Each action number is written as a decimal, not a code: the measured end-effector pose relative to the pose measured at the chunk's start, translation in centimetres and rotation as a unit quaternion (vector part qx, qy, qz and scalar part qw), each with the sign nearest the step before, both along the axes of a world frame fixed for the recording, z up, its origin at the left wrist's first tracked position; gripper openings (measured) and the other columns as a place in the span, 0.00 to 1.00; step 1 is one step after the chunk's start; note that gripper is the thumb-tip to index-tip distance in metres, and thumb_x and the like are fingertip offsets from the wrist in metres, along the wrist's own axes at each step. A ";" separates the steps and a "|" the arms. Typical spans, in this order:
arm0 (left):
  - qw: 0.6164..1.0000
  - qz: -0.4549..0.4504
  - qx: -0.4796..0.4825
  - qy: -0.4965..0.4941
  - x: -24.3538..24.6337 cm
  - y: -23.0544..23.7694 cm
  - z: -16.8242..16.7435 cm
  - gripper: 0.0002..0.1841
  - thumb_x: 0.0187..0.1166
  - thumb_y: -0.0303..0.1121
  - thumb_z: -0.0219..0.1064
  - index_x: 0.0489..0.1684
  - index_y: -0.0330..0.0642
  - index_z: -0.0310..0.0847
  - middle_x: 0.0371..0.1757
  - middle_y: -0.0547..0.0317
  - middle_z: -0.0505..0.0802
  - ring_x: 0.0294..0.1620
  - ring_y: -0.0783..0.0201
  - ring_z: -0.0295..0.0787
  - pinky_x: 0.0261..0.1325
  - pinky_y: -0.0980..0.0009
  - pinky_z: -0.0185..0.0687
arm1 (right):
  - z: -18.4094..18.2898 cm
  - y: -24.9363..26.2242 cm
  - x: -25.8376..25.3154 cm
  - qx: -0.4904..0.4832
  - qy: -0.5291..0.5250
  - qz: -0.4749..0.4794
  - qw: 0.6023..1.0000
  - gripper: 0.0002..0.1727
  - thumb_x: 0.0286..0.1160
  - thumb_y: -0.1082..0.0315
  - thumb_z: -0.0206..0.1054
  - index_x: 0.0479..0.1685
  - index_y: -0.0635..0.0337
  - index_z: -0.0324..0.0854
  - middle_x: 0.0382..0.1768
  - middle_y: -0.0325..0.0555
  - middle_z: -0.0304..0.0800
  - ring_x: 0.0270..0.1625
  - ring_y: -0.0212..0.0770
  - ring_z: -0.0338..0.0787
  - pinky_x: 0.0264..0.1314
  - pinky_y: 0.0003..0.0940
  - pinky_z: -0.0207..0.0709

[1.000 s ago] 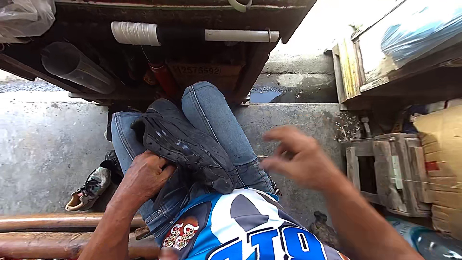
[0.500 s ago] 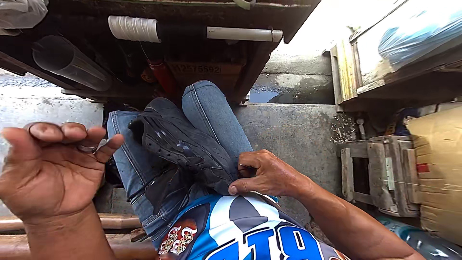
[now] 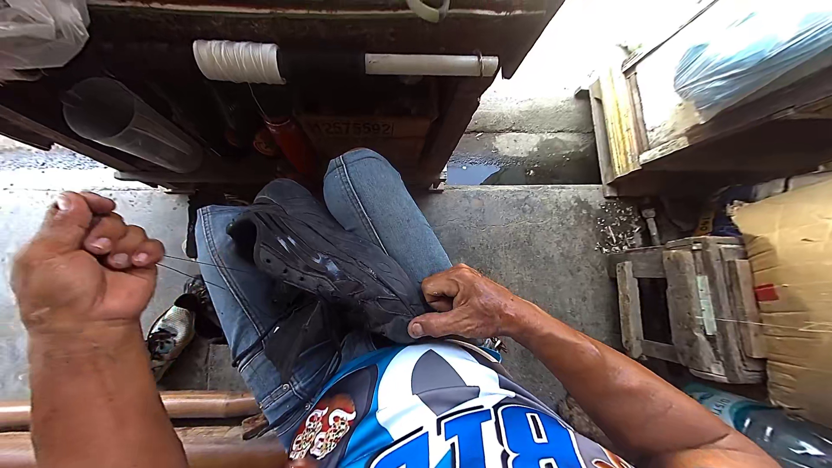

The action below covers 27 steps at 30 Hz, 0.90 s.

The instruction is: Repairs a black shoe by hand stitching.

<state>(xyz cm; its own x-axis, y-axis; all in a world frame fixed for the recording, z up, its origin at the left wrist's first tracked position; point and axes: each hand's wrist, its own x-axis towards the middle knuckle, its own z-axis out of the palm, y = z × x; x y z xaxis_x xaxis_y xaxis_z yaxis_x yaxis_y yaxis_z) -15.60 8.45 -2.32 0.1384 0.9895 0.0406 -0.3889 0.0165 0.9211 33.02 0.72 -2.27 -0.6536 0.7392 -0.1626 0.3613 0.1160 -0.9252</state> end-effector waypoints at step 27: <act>0.926 -0.285 -0.175 0.174 19.3 -5.9 0.9 0.11 0.69 0.37 0.81 0.46 0.51 0.93 0.45 0.69 0.98 0.51 0.75 0.94 0.62 0.73 0.89 | 2.6 -3.3 2.8 0.148 -0.003 -0.033 0.988 0.18 0.89 0.59 0.62 0.65 0.58 0.88 0.45 0.46 0.90 0.45 0.33 0.89 0.48 0.27 0.82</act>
